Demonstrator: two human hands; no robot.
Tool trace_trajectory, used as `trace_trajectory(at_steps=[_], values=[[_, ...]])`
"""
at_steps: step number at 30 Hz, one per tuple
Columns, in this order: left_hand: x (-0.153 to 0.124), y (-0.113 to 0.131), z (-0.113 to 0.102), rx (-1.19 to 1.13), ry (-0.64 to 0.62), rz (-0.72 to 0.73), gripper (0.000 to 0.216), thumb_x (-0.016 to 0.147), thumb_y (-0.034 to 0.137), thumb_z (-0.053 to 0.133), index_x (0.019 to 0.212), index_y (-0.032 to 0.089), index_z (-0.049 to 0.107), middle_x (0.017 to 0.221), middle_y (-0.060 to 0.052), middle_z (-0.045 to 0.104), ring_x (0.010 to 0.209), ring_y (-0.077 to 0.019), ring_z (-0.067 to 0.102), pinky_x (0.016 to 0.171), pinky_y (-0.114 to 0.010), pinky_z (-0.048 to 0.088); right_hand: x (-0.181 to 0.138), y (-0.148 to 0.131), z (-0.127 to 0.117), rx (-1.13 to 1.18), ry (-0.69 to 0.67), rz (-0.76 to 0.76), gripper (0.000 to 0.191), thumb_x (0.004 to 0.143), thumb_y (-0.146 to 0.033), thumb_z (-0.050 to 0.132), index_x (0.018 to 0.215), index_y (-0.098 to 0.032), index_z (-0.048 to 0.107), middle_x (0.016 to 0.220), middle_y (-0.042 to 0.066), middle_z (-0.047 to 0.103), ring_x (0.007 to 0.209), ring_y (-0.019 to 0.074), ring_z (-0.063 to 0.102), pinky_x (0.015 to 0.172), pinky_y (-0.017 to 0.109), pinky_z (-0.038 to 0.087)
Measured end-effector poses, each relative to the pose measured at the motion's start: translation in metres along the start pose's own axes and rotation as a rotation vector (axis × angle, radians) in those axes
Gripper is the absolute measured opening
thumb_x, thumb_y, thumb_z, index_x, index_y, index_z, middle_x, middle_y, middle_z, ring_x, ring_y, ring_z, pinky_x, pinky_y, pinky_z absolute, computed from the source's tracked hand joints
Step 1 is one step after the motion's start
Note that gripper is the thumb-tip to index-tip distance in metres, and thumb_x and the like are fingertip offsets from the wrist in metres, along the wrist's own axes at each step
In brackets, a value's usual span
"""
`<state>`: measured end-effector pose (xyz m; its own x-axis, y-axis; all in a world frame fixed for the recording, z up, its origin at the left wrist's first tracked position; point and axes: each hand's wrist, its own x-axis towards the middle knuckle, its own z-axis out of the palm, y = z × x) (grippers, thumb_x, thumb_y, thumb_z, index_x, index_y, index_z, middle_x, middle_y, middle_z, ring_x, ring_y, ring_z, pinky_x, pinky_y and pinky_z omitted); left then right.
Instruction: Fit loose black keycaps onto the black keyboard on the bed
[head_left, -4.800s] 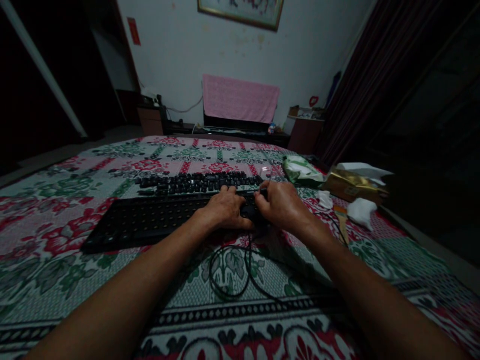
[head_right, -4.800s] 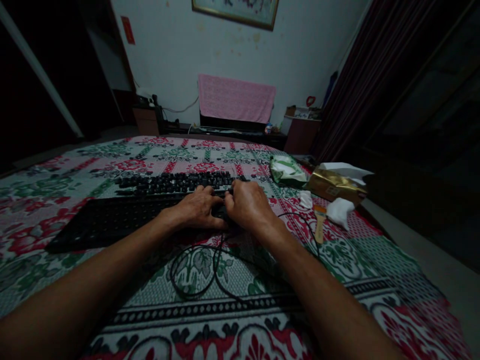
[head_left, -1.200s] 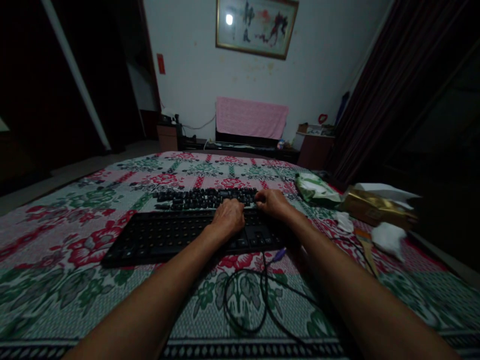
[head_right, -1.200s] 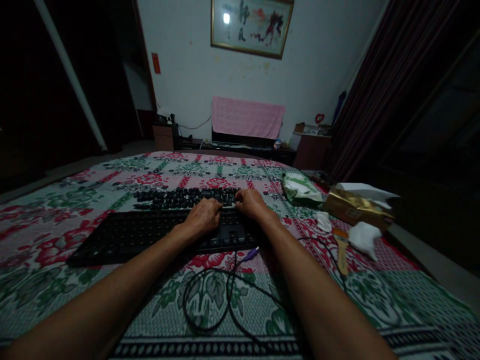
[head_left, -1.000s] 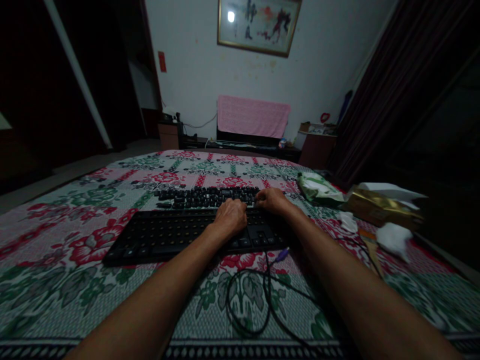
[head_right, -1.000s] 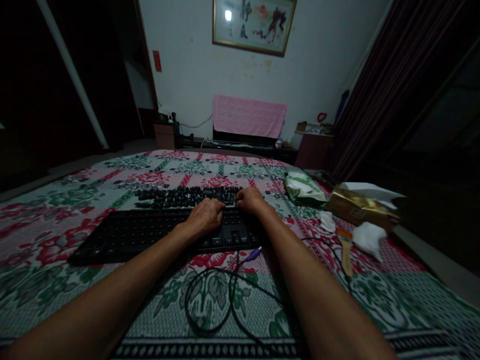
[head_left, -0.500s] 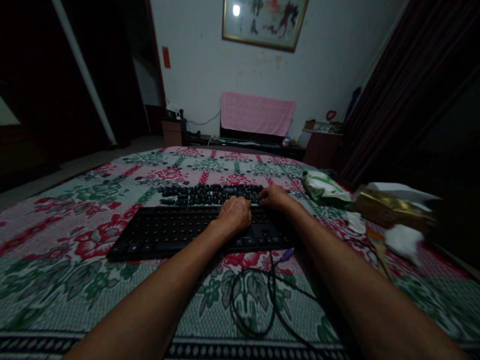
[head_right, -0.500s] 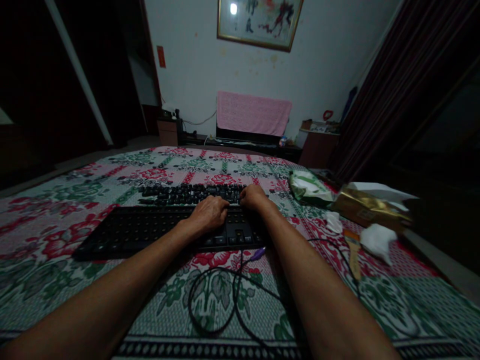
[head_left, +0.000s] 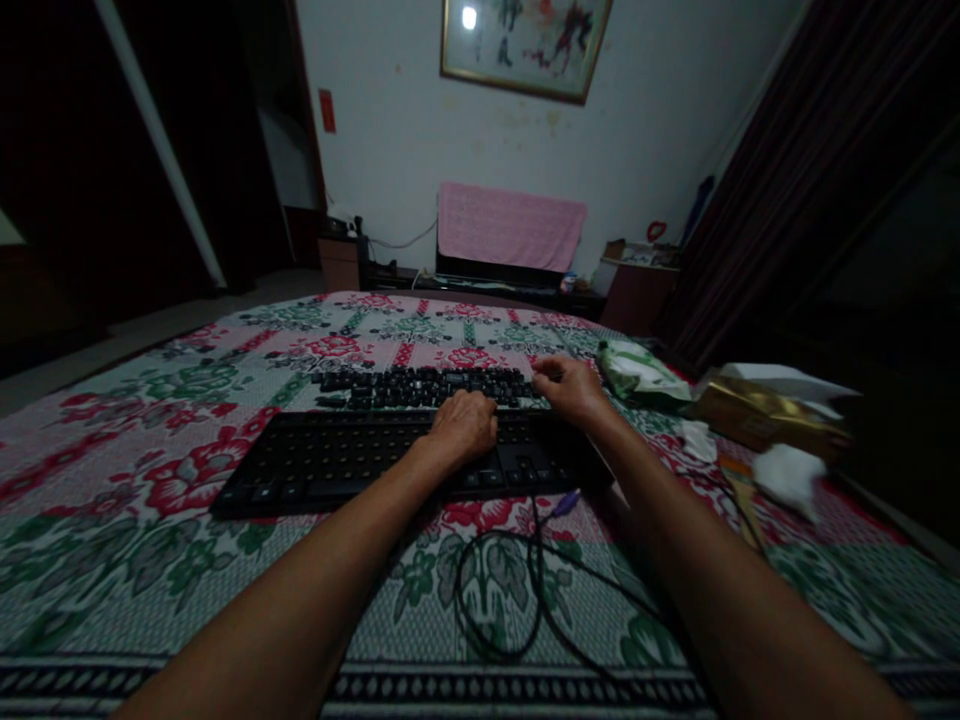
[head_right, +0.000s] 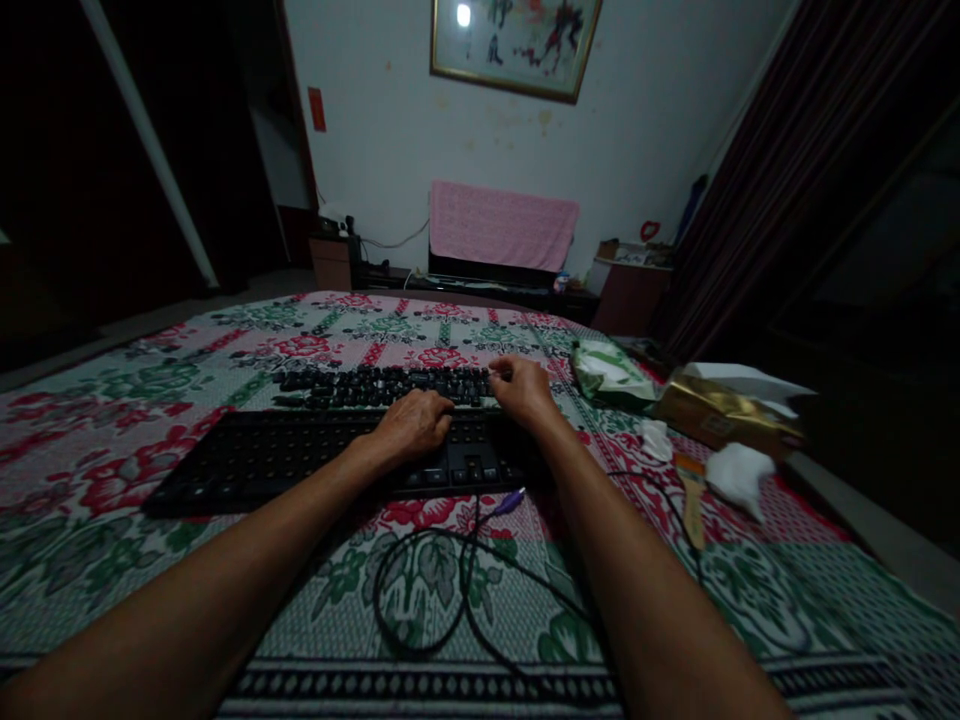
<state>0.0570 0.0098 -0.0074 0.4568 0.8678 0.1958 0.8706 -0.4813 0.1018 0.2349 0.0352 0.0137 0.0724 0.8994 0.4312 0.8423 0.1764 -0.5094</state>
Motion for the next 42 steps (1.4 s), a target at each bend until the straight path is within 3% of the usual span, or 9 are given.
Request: trace_trajectory(at_steps=[2, 6, 10, 17, 26, 34, 38, 42], values=[[-0.001, 0.001, -0.002, -0.01, -0.018, 0.001, 0.036, 0.084, 0.034, 0.038, 0.105, 0.02, 0.064, 0.104, -0.01, 0.065, 0.099, -0.0235, 0.058, 0.085, -0.034, 0.046, -0.008, -0.001, -0.008, 0.22, 0.024, 0.066, 0.025, 0.075, -0.028, 0.055, 0.094, -0.014, 0.063, 0.081, 0.006, 0.069, 0.067, 0.0133, 0.062, 0.063, 0.023, 0.049], [-0.002, 0.006, -0.005, -0.039, -0.05, 0.018, 0.044, 0.082, 0.044, 0.043, 0.122, 0.028, 0.054, 0.111, -0.008, 0.064, 0.103, -0.0261, 0.057, 0.088, -0.039, 0.043, -0.022, -0.004, -0.023, 0.57, -0.052, 0.224, 0.026, 0.079, -0.04, 0.052, 0.088, -0.016, 0.057, 0.069, 0.002, 0.066, 0.042, 0.0062, 0.048, 0.043, 0.018, 0.042], [-0.001, 0.012, -0.008, -0.061, -0.085, -0.064, 0.048, 0.08, 0.037, 0.045, 0.126, 0.028, 0.05, 0.112, -0.008, 0.064, 0.104, -0.0268, 0.057, 0.089, -0.04, 0.042, -0.03, -0.003, -0.033, 0.716, -0.085, 0.291, 0.024, 0.078, -0.039, 0.056, 0.085, -0.017, 0.055, 0.068, 0.001, 0.065, 0.04, 0.0046, 0.046, 0.041, 0.016, 0.041], [-0.004, 0.012, -0.013, -0.08, -0.087, -0.161, 0.046, 0.074, 0.034, 0.047, 0.118, 0.027, 0.058, 0.109, -0.008, 0.065, 0.104, -0.0282, 0.057, 0.087, -0.04, 0.044, -0.036, -0.002, -0.034, 0.851, -0.13, 0.346, 0.022, 0.08, -0.037, 0.055, 0.083, -0.016, 0.055, 0.069, 0.0, 0.064, 0.041, 0.0039, 0.047, 0.04, 0.015, 0.039], [-0.006, 0.0, -0.019, -0.049, -0.111, -0.223, 0.045, 0.07, 0.026, 0.049, 0.113, 0.025, 0.061, 0.11, -0.008, 0.065, 0.105, -0.0269, 0.057, 0.089, -0.039, 0.044, -0.047, -0.022, -0.029, 0.817, -0.342, 0.339, 0.014, 0.083, -0.031, 0.05, 0.085, -0.018, 0.054, 0.067, -0.001, 0.065, 0.041, 0.0047, 0.046, 0.041, 0.016, 0.039], [-0.005, -0.003, -0.012, -0.105, -0.039, -0.003, 0.045, 0.074, 0.026, 0.045, 0.116, 0.024, 0.059, 0.115, -0.007, 0.062, 0.106, -0.0228, 0.056, 0.092, -0.032, 0.043, -0.053, -0.016, -0.015, 0.83, -0.566, 0.349, 0.014, 0.078, -0.03, 0.058, 0.08, -0.017, 0.055, 0.078, 0.003, 0.069, 0.05, 0.006, 0.054, 0.05, 0.017, 0.046], [-0.003, -0.004, -0.008, -0.08, -0.04, 0.022, 0.041, 0.074, 0.026, 0.046, 0.111, 0.023, 0.063, 0.114, -0.007, 0.062, 0.107, -0.0224, 0.056, 0.094, -0.031, 0.042, -0.053, -0.017, -0.018, 0.886, -0.556, 0.41, 0.012, 0.077, -0.023, 0.058, 0.085, -0.018, 0.052, 0.087, 0.006, 0.069, 0.06, 0.0088, 0.06, 0.058, 0.021, 0.05], [-0.003, -0.004, -0.006, -0.06, -0.032, 0.027, 0.04, 0.074, 0.025, 0.045, 0.111, 0.023, 0.062, 0.114, -0.007, 0.061, 0.106, -0.0225, 0.056, 0.094, -0.033, 0.042, -0.05, -0.016, -0.014, 0.736, -0.507, 0.334, 0.012, 0.08, -0.028, 0.051, 0.077, -0.017, 0.053, 0.082, 0.006, 0.068, 0.054, 0.009, 0.057, 0.052, 0.02, 0.046]])
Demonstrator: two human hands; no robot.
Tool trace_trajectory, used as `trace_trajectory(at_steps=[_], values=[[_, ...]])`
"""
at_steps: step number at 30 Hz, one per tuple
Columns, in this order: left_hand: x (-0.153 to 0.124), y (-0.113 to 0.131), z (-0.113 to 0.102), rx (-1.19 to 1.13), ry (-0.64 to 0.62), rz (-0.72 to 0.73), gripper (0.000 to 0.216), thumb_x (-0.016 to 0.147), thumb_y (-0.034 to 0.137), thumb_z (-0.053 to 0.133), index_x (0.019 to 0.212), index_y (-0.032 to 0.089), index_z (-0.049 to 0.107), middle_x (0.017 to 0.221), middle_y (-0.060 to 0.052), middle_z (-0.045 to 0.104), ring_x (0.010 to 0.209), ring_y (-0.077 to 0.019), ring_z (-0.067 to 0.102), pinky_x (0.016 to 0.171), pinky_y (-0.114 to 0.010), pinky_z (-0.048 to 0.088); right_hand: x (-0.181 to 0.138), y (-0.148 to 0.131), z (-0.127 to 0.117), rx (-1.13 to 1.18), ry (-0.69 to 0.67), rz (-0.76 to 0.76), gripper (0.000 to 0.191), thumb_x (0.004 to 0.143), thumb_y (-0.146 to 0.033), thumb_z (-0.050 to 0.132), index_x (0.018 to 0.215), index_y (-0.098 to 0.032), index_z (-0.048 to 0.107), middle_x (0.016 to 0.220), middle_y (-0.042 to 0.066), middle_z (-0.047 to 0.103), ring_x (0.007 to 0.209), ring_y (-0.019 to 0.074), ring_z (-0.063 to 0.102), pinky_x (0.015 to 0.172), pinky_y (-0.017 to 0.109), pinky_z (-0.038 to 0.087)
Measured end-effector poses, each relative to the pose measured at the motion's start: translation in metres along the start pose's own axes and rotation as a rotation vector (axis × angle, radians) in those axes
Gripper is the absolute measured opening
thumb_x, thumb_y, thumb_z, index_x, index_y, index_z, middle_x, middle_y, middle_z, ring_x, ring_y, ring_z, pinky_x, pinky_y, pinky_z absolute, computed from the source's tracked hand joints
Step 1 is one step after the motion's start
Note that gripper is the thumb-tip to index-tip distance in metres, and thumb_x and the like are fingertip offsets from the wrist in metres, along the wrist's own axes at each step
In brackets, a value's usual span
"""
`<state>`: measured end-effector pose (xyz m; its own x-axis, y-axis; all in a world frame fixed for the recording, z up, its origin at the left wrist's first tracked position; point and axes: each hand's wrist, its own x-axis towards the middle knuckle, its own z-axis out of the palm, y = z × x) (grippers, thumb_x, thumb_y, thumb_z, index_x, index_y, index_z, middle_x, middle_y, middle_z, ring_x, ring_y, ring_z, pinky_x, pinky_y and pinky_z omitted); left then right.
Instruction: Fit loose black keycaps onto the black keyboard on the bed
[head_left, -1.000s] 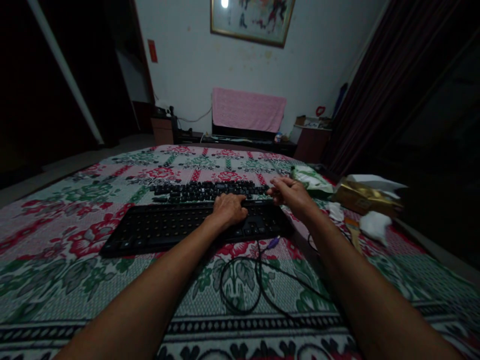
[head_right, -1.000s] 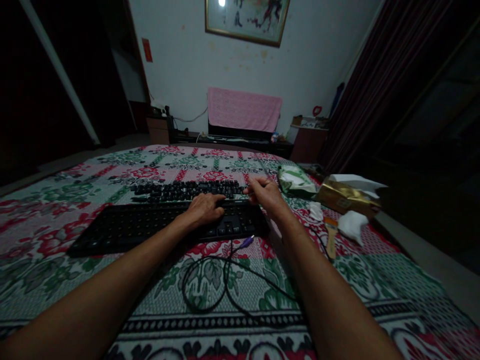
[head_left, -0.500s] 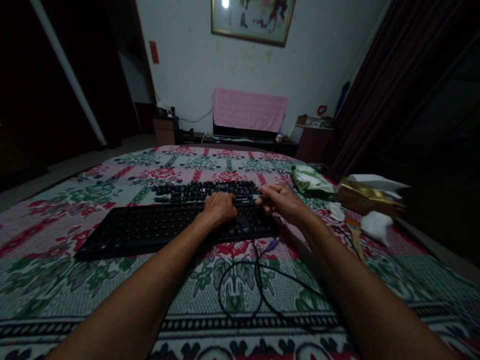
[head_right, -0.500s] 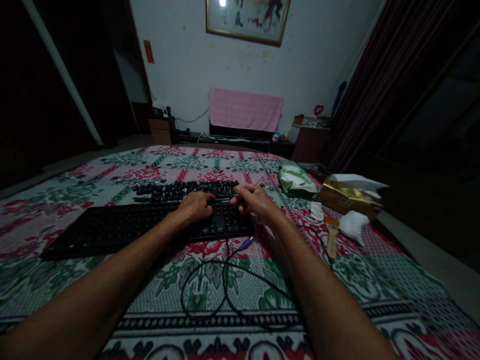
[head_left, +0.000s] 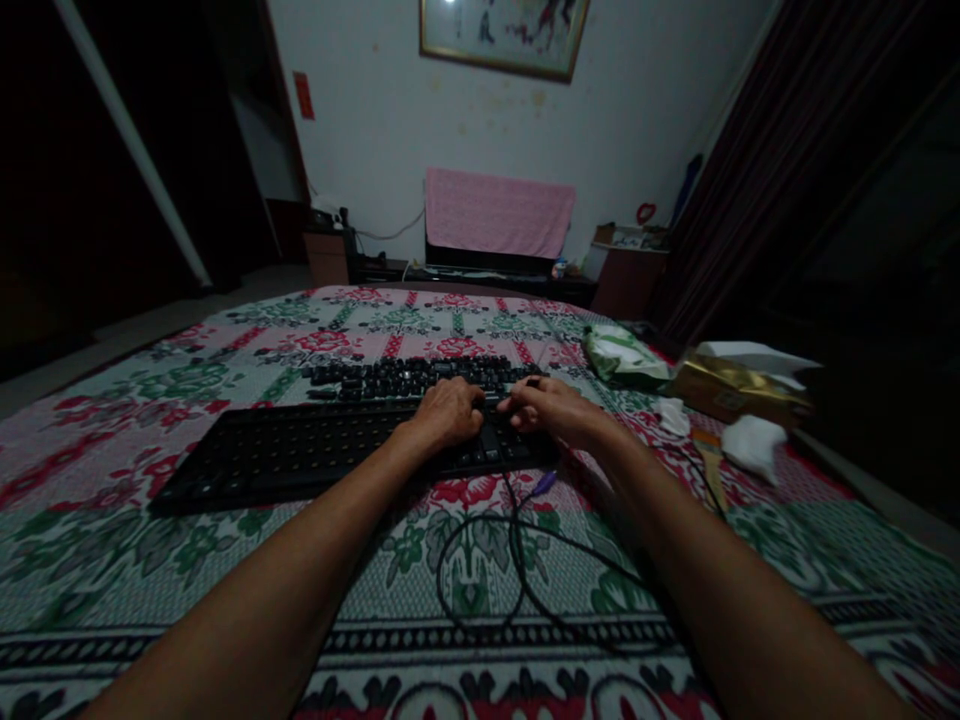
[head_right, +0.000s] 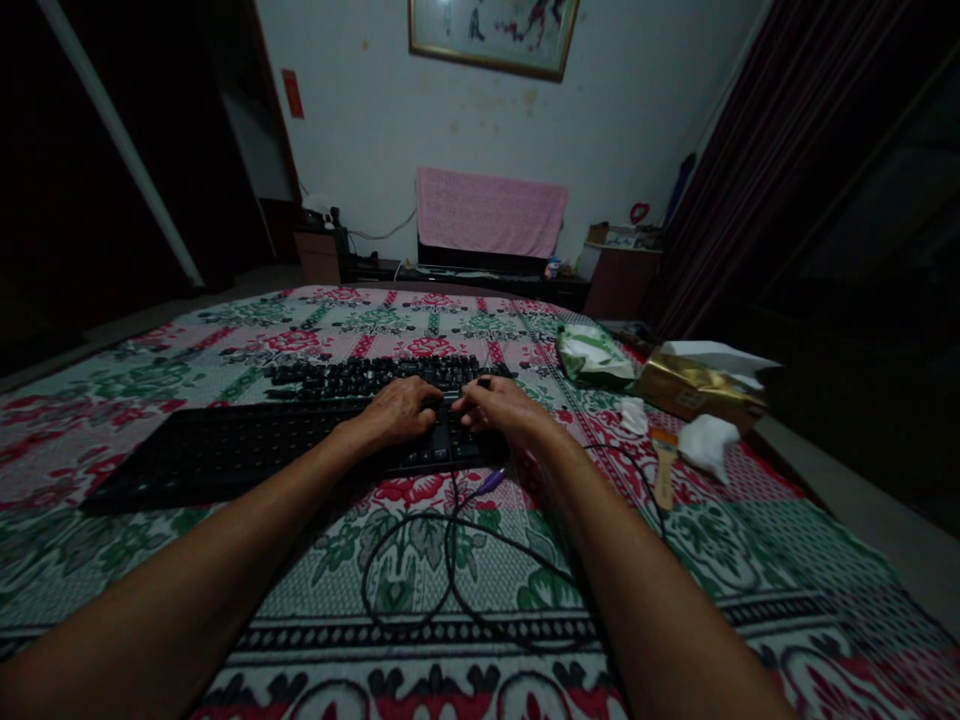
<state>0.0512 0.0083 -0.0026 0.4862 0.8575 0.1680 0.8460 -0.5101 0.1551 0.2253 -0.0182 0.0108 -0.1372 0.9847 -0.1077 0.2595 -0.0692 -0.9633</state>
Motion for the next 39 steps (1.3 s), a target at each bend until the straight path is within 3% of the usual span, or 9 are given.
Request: trace_trajectory(at_steps=[5, 12, 16, 21, 25, 31, 39], values=[[0.001, -0.001, 0.0, 0.004, -0.016, -0.007, 0.04, 0.075, 0.025, 0.046, 0.113, 0.024, 0.061, 0.113, -0.006, 0.061, 0.106, -0.0219, 0.055, 0.095, -0.032, 0.041, 0.006, 0.004, -0.003, -0.349, 0.134, -0.016, 0.02, 0.081, -0.031, 0.045, 0.071, -0.016, 0.054, 0.053, 0.002, 0.059, 0.045, 0.0101, 0.05, 0.045, 0.02, 0.04], [-0.001, 0.0, 0.004, 0.019, 0.018, -0.025, 0.039, 0.079, 0.027, 0.044, 0.114, 0.021, 0.06, 0.114, -0.008, 0.061, 0.107, -0.0225, 0.055, 0.095, -0.033, 0.041, 0.008, 0.01, -0.009, -0.389, 0.144, -0.037, 0.02, 0.081, -0.031, 0.044, 0.069, -0.018, 0.051, 0.057, 0.003, 0.061, 0.047, 0.011, 0.053, 0.045, 0.02, 0.041], [-0.005, 0.002, 0.003, 0.006, 0.026, -0.03, 0.036, 0.081, 0.027, 0.044, 0.112, 0.02, 0.06, 0.113, -0.008, 0.061, 0.107, -0.0213, 0.055, 0.093, -0.031, 0.042, 0.009, 0.011, -0.005, -0.232, 0.224, -0.04, 0.007, 0.077, -0.025, 0.051, 0.076, -0.019, 0.047, 0.061, -0.001, 0.061, 0.045, 0.0097, 0.053, 0.044, 0.02, 0.041], [-0.018, -0.004, -0.002, -0.048, 0.018, 0.01, 0.033, 0.084, 0.026, 0.04, 0.11, 0.018, 0.059, 0.112, -0.008, 0.061, 0.107, -0.0179, 0.056, 0.094, -0.028, 0.041, 0.001, 0.008, -0.001, -0.137, 0.3, -0.062, 0.012, 0.076, -0.019, 0.055, 0.081, -0.019, 0.044, 0.066, -0.001, 0.061, 0.05, 0.0093, 0.056, 0.045, 0.018, 0.043], [-0.026, -0.008, -0.005, -0.066, 0.036, 0.017, 0.034, 0.084, 0.028, 0.04, 0.111, 0.017, 0.058, 0.113, -0.007, 0.06, 0.106, -0.0178, 0.055, 0.092, -0.027, 0.041, -0.01, 0.006, -0.001, -0.254, 0.309, -0.149, 0.008, 0.079, -0.024, 0.054, 0.08, -0.018, 0.047, 0.069, 0.001, 0.063, 0.053, 0.0096, 0.058, 0.047, 0.018, 0.045], [-0.018, -0.001, 0.002, 0.007, 0.044, -0.077, 0.036, 0.084, 0.04, 0.041, 0.107, 0.021, 0.061, 0.109, -0.007, 0.061, 0.102, -0.0223, 0.055, 0.089, -0.032, 0.041, -0.023, -0.003, -0.003, -0.456, 0.359, -0.117, 0.011, 0.079, -0.026, 0.055, 0.083, -0.016, 0.054, 0.066, 0.001, 0.065, 0.053, 0.0106, 0.059, 0.048, 0.019, 0.044], [-0.016, -0.002, 0.012, 0.057, 0.099, -0.069, 0.036, 0.085, 0.04, 0.041, 0.108, 0.021, 0.061, 0.106, -0.008, 0.059, 0.097, -0.0236, 0.053, 0.088, -0.036, 0.04, -0.026, -0.006, 0.0, -0.662, 0.373, -0.156, 0.013, 0.077, -0.027, 0.056, 0.082, -0.016, 0.061, 0.061, 0.002, 0.064, 0.056, 0.0127, 0.059, 0.056, 0.022, 0.044]])
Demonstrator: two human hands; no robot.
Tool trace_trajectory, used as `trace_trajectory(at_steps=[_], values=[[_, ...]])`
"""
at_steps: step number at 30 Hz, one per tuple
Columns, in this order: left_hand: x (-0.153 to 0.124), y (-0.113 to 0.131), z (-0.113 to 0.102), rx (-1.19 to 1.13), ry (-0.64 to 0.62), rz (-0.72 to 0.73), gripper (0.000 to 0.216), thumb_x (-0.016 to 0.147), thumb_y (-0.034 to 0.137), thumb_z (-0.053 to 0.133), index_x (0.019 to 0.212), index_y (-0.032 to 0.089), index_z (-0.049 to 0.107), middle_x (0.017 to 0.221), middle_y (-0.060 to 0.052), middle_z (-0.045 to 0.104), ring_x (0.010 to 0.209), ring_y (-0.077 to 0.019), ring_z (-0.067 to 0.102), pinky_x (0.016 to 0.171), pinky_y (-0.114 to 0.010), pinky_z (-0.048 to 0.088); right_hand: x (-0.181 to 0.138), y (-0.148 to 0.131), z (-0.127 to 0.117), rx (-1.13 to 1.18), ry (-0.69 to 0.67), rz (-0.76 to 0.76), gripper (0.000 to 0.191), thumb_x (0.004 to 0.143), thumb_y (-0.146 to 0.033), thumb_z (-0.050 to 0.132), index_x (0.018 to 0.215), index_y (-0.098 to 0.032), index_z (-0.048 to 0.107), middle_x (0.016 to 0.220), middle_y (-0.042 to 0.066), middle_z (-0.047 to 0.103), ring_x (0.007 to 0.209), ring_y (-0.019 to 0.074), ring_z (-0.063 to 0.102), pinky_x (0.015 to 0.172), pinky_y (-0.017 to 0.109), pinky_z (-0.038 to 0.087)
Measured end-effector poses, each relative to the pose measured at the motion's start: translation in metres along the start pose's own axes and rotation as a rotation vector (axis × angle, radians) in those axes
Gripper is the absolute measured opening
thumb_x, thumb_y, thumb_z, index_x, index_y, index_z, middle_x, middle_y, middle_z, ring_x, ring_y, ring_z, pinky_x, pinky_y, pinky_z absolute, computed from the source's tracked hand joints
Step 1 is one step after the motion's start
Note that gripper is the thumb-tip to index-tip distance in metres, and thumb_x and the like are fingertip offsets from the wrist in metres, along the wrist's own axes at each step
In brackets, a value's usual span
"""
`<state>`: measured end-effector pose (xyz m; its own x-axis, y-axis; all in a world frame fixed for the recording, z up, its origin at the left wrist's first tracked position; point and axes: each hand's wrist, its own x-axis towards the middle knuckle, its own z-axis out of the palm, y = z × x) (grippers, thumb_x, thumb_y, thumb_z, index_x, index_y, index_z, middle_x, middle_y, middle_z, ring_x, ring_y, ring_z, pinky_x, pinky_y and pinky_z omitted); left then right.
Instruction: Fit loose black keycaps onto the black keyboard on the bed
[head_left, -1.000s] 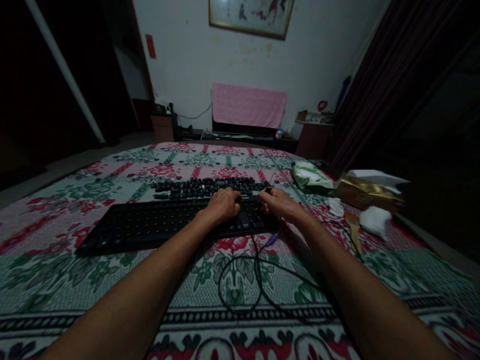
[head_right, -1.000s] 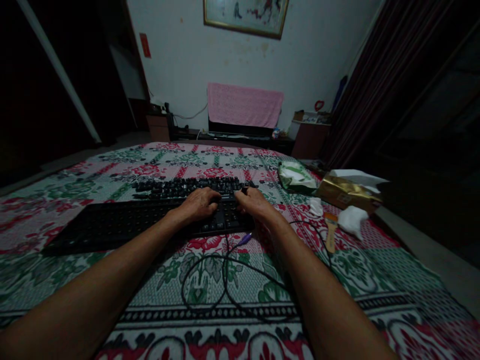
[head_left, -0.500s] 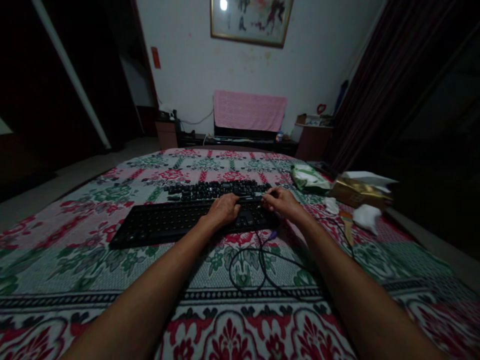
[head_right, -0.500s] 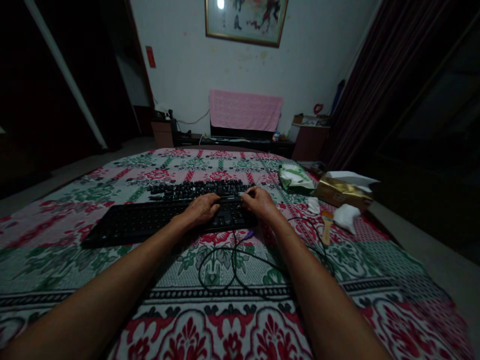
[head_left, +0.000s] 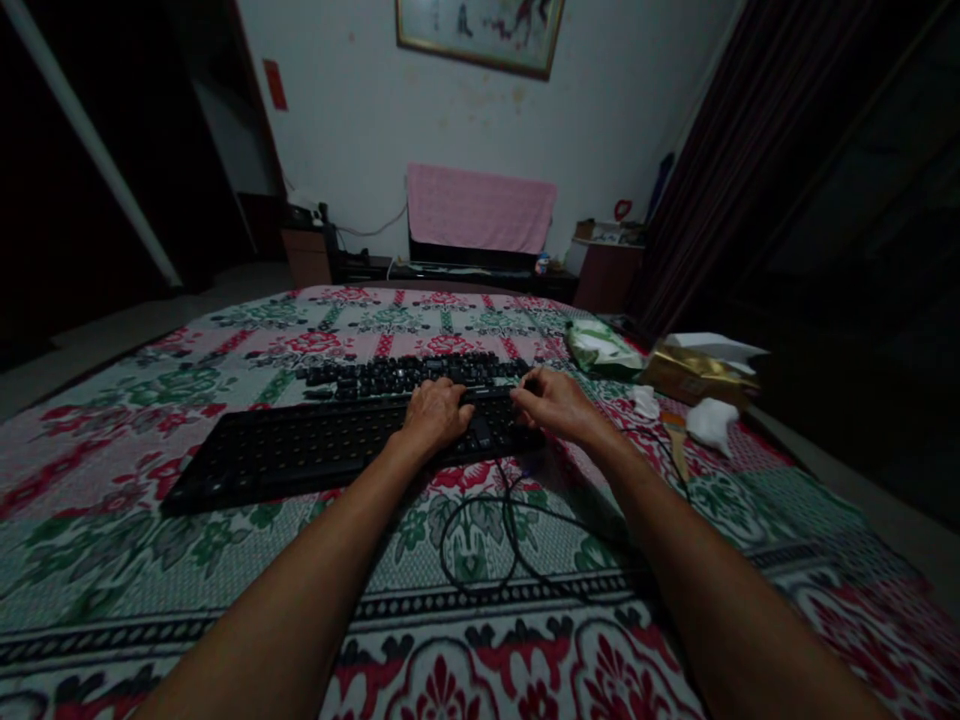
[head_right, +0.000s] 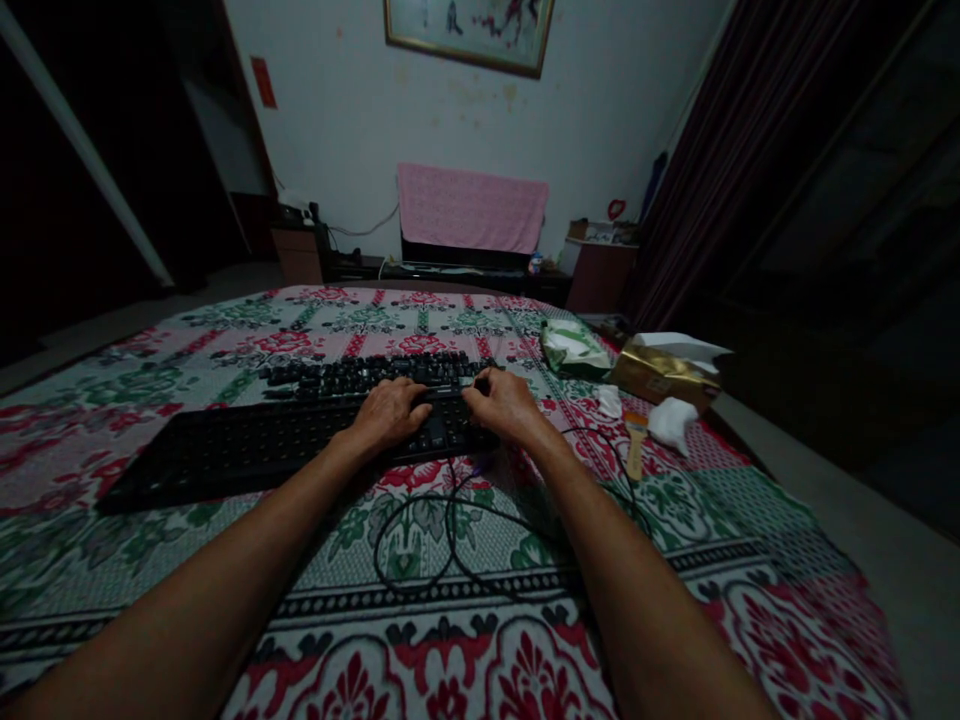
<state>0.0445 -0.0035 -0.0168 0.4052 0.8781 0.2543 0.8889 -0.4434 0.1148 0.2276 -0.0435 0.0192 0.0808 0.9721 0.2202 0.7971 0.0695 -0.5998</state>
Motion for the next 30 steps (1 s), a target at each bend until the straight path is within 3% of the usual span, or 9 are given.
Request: trace_trajectory(at_steps=[16, 30], values=[[-0.002, 0.003, -0.003, 0.0, 0.013, 0.005, 0.036, 0.083, 0.04, 0.043, 0.107, 0.021, 0.061, 0.106, -0.008, 0.058, 0.098, -0.0243, 0.051, 0.088, -0.036, 0.039, -0.011, -0.014, 0.009, -0.214, 0.126, -0.113, 0.023, 0.077, -0.031, 0.053, 0.089, -0.016, 0.064, 0.075, 0.005, 0.068, 0.067, 0.0152, 0.06, 0.06, 0.022, 0.038], [-0.005, 0.005, -0.002, -0.039, 0.048, 0.002, 0.033, 0.084, 0.036, 0.044, 0.107, 0.02, 0.061, 0.104, -0.008, 0.059, 0.099, -0.023, 0.051, 0.09, -0.035, 0.039, -0.016, -0.015, 0.018, -0.121, 0.169, -0.042, 0.019, 0.078, -0.024, 0.049, 0.088, -0.014, 0.062, 0.076, 0.007, 0.067, 0.069, 0.0166, 0.06, 0.063, 0.024, 0.039]])
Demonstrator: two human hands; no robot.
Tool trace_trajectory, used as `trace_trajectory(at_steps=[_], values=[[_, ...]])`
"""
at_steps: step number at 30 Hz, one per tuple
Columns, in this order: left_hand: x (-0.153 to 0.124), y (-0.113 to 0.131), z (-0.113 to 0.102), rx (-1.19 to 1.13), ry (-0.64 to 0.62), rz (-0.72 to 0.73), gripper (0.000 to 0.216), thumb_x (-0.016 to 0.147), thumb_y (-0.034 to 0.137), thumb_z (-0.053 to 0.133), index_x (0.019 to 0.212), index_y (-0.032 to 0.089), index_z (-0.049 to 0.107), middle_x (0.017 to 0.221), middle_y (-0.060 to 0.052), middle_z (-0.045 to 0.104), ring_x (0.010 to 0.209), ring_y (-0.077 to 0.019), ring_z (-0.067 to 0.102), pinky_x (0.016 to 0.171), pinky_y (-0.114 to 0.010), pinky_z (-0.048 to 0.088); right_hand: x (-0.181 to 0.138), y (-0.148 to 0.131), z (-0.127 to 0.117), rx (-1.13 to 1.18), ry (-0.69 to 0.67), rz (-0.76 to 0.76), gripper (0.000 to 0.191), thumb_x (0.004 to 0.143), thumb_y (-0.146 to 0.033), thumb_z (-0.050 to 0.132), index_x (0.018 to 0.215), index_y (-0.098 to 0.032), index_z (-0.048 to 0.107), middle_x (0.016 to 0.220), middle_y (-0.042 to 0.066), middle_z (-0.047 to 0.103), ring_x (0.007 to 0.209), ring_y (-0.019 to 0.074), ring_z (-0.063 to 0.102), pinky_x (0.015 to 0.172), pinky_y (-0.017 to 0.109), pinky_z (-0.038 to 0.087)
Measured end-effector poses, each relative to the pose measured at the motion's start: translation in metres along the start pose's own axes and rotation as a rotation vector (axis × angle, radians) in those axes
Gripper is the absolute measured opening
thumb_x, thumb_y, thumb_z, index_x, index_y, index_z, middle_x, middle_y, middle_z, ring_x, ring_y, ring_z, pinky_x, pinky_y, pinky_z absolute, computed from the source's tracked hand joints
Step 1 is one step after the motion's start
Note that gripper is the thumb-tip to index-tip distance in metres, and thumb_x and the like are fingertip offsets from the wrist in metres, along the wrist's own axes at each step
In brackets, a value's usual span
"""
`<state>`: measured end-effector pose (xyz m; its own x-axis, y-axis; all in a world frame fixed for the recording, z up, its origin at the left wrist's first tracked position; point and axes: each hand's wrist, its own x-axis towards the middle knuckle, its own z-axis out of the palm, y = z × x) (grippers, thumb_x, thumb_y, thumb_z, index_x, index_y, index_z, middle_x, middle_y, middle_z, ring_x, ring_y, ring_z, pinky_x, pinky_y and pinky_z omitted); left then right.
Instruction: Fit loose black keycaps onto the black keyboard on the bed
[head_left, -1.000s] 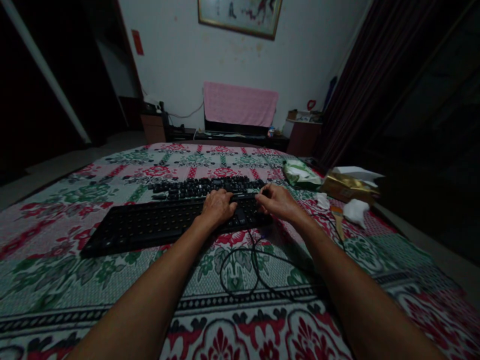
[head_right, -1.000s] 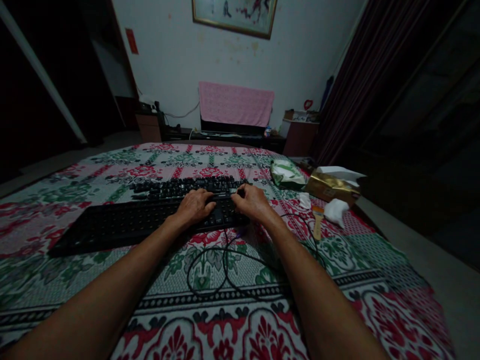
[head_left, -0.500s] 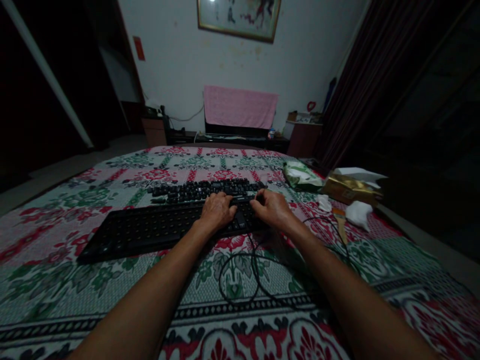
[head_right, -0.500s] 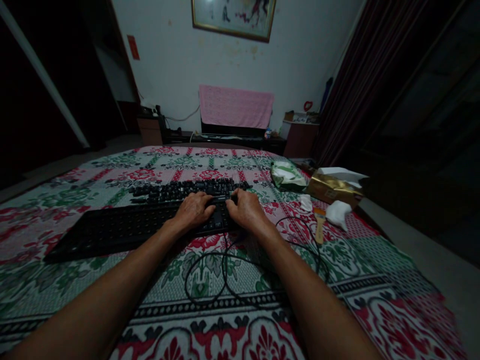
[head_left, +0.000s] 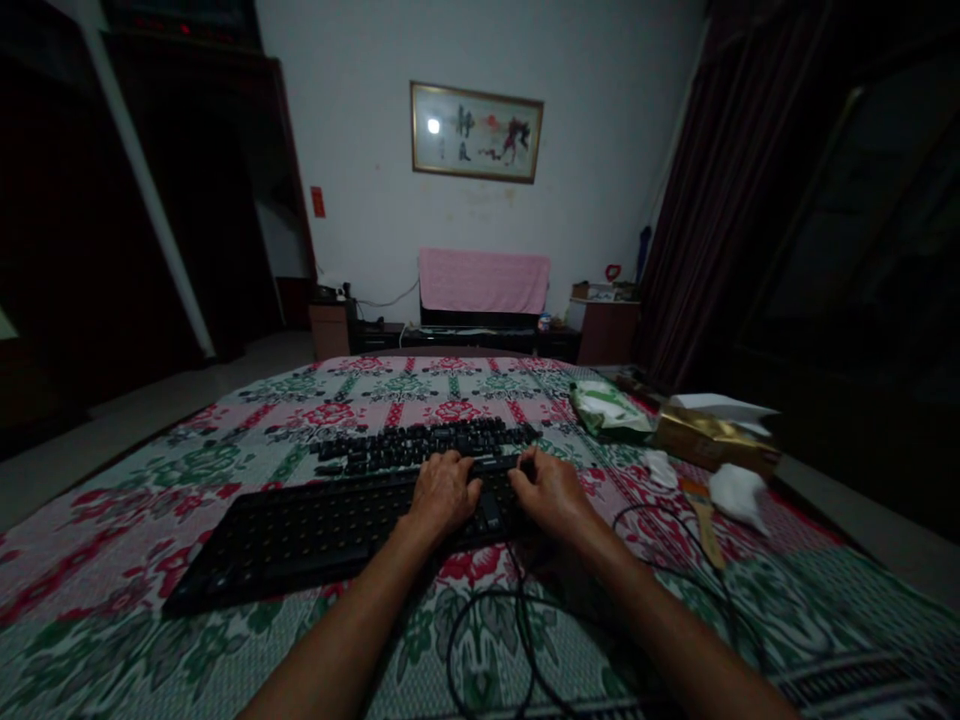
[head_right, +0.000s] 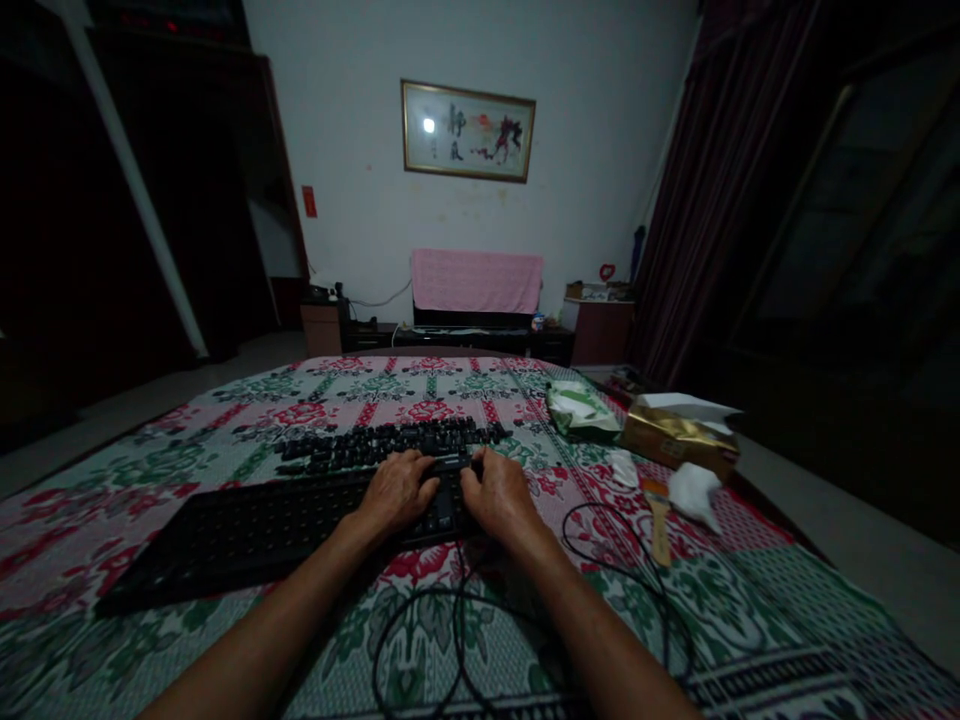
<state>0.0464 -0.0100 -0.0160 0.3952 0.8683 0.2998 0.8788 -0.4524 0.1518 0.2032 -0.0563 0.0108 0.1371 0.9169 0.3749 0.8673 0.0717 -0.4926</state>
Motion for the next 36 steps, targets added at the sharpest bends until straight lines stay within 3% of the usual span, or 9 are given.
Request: trace_trajectory(at_steps=[8, 15, 21, 28, 36], values=[[0.0, 0.0, -0.001, 0.005, -0.014, -0.01, 0.033, 0.084, 0.037, 0.045, 0.108, 0.021, 0.061, 0.104, -0.008, 0.059, 0.099, -0.0233, 0.051, 0.089, -0.035, 0.038, -0.004, -0.004, -0.004, -0.027, -0.016, -0.058, 0.019, 0.078, -0.023, 0.049, 0.09, -0.015, 0.062, 0.078, 0.006, 0.068, 0.068, 0.0162, 0.06, 0.061, 0.023, 0.038], [0.001, 0.0, -0.003, 0.007, -0.031, -0.001, 0.035, 0.084, 0.038, 0.043, 0.109, 0.02, 0.06, 0.106, -0.009, 0.059, 0.1, -0.0239, 0.051, 0.09, -0.036, 0.039, 0.007, 0.013, -0.01, 0.056, -0.072, 0.047, 0.013, 0.076, -0.027, 0.054, 0.072, -0.019, 0.063, 0.06, 0.001, 0.064, 0.059, 0.0143, 0.059, 0.053, 0.021, 0.04], [0.001, 0.0, -0.004, 0.026, -0.052, -0.01, 0.036, 0.085, 0.039, 0.043, 0.112, 0.022, 0.059, 0.106, -0.008, 0.058, 0.1, -0.0235, 0.051, 0.09, -0.036, 0.038, 0.011, 0.018, -0.009, 0.143, -0.121, 0.09, 0.015, 0.076, -0.029, 0.055, 0.074, -0.017, 0.064, 0.054, 0.0, 0.062, 0.051, 0.0123, 0.057, 0.049, 0.021, 0.039], [0.002, -0.002, -0.002, 0.042, -0.047, 0.011, 0.039, 0.085, 0.04, 0.04, 0.114, 0.022, 0.058, 0.107, -0.008, 0.058, 0.098, -0.0234, 0.051, 0.089, -0.036, 0.039, 0.006, 0.003, -0.017, 0.026, -0.133, 0.08, 0.017, 0.075, -0.03, 0.056, 0.08, -0.017, 0.066, 0.06, 0.002, 0.064, 0.057, 0.0134, 0.058, 0.054, 0.022, 0.039], [0.003, -0.001, -0.004, 0.053, -0.075, -0.004, 0.039, 0.084, 0.041, 0.041, 0.115, 0.022, 0.058, 0.109, -0.008, 0.058, 0.101, -0.0235, 0.051, 0.09, -0.035, 0.038, 0.004, 0.001, -0.008, -0.091, -0.084, -0.037, 0.02, 0.075, -0.031, 0.054, 0.083, -0.018, 0.067, 0.073, 0.004, 0.067, 0.065, 0.0148, 0.058, 0.059, 0.023, 0.038]])
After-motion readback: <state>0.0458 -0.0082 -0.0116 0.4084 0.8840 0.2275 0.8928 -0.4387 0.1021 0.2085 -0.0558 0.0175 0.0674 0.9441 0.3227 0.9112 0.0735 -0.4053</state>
